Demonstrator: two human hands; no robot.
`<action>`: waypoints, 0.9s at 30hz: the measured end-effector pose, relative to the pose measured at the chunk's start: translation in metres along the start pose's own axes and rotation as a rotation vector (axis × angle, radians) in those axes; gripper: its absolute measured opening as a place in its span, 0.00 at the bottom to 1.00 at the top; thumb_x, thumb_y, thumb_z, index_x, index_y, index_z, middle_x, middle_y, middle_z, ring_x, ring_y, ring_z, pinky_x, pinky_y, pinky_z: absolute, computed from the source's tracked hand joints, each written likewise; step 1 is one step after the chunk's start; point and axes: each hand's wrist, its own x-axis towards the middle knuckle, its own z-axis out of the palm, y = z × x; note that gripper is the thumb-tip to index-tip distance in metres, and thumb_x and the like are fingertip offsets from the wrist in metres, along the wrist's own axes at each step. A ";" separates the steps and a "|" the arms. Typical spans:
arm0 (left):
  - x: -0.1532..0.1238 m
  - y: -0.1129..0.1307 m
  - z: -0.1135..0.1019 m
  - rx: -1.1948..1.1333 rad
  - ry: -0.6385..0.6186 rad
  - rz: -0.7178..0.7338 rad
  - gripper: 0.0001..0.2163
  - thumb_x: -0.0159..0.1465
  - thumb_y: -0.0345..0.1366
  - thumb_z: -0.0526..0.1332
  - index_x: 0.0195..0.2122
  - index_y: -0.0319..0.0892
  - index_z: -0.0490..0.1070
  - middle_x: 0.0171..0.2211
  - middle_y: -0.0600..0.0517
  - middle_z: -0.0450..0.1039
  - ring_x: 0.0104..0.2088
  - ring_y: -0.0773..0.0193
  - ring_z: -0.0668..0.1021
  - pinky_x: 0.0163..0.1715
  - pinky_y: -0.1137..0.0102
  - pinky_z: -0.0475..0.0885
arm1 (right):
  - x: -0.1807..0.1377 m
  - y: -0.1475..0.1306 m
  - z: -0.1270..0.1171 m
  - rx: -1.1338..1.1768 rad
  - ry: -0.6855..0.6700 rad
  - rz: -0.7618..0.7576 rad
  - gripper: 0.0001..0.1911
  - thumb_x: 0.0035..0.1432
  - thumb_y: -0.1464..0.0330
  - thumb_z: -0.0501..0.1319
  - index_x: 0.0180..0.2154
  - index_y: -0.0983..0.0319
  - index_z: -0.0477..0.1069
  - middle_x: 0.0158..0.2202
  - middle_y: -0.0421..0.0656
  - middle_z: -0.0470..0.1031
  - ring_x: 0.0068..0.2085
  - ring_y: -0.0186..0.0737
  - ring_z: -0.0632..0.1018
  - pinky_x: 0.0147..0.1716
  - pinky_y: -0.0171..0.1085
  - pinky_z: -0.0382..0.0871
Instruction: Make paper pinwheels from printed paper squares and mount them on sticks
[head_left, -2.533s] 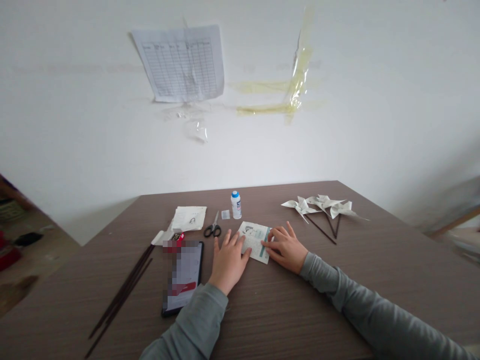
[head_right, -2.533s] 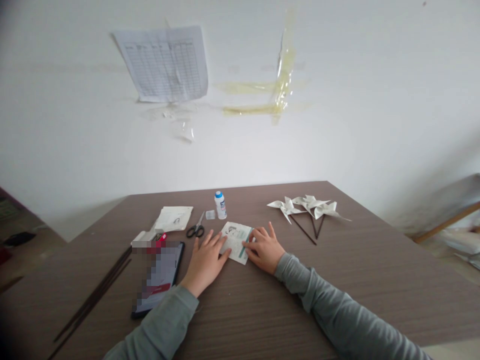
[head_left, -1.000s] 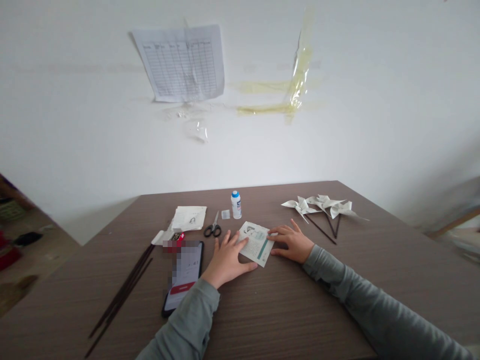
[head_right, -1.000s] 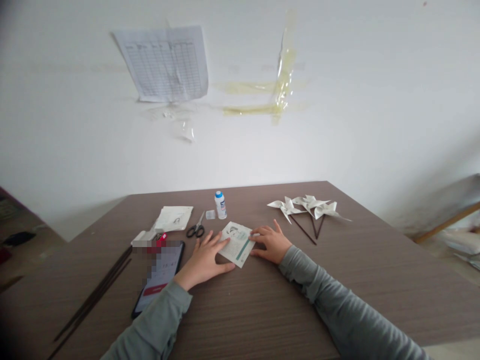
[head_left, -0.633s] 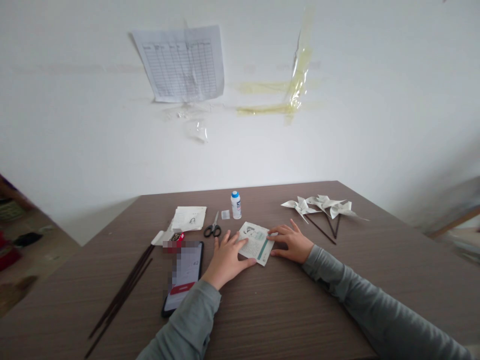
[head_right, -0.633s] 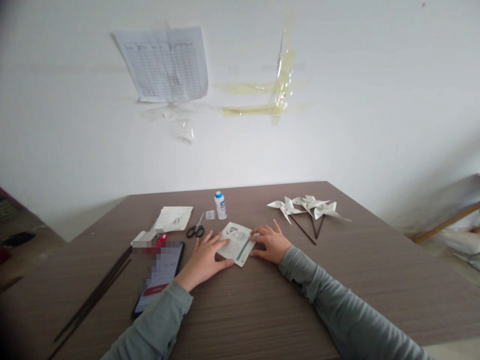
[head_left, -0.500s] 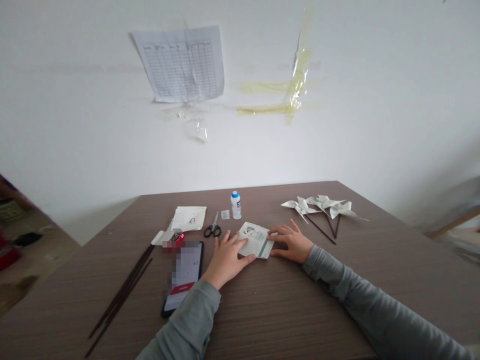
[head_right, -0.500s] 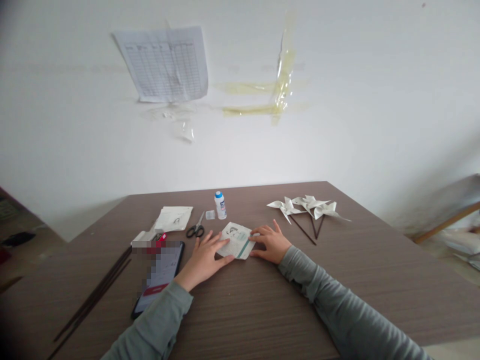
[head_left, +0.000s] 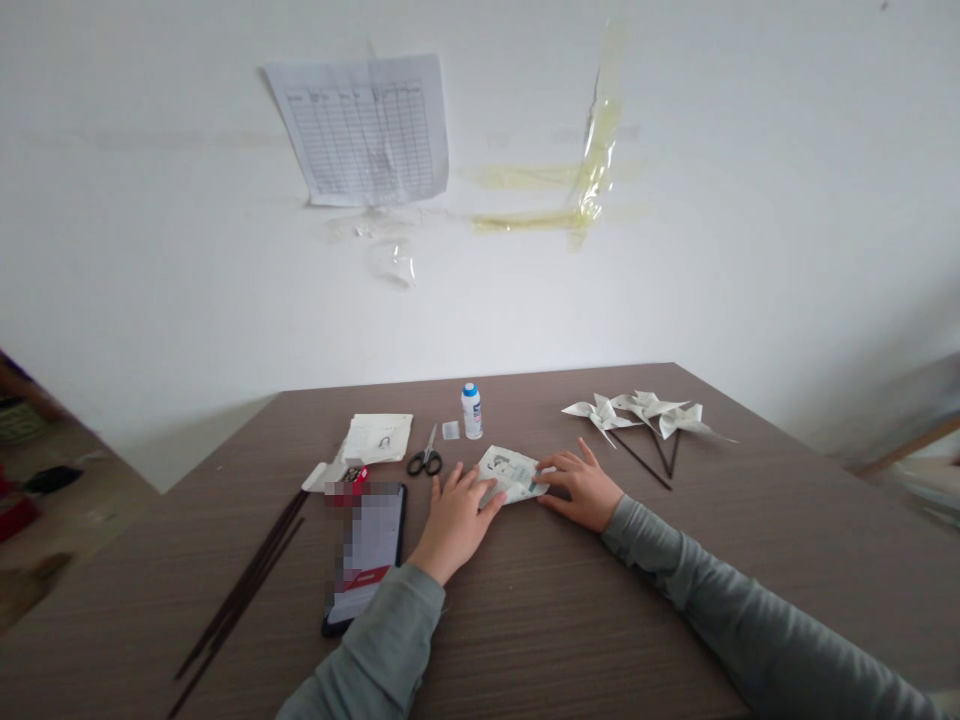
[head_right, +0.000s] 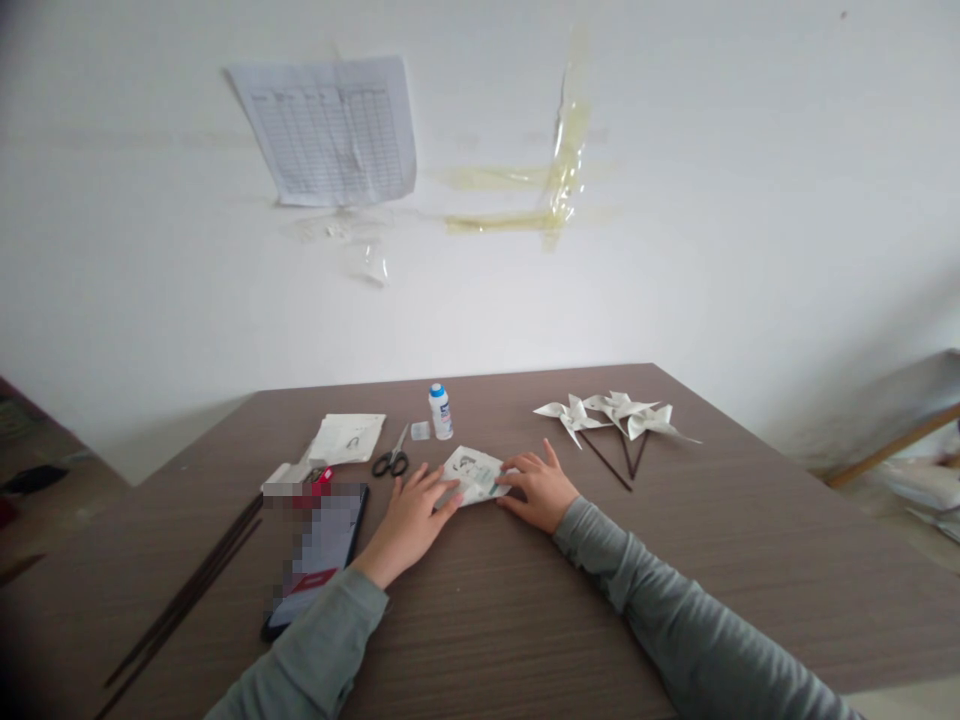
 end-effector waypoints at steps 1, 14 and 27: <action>0.000 0.001 0.000 0.004 -0.006 0.001 0.19 0.88 0.48 0.67 0.70 0.53 0.94 0.84 0.40 0.83 0.90 0.25 0.73 0.91 0.19 0.62 | 0.000 0.000 0.000 -0.005 0.001 0.007 0.13 0.82 0.65 0.76 0.61 0.47 0.95 0.66 0.49 0.95 0.70 0.61 0.92 0.89 0.83 0.62; 0.000 -0.001 -0.003 0.009 0.019 0.022 0.14 0.87 0.42 0.69 0.63 0.53 0.96 0.76 0.43 0.91 0.87 0.33 0.79 0.90 0.25 0.66 | 0.002 0.001 0.002 -0.035 0.128 0.024 0.17 0.86 0.65 0.68 0.40 0.50 0.92 0.52 0.44 0.98 0.57 0.58 0.95 0.86 0.76 0.71; 0.002 -0.001 -0.004 -0.030 0.135 0.027 0.29 0.81 0.31 0.69 0.82 0.50 0.83 0.65 0.41 0.96 0.70 0.40 0.92 0.80 0.41 0.81 | 0.004 -0.001 0.006 -0.027 0.130 0.103 0.22 0.91 0.61 0.64 0.37 0.52 0.84 0.45 0.46 0.95 0.54 0.58 0.93 0.87 0.76 0.69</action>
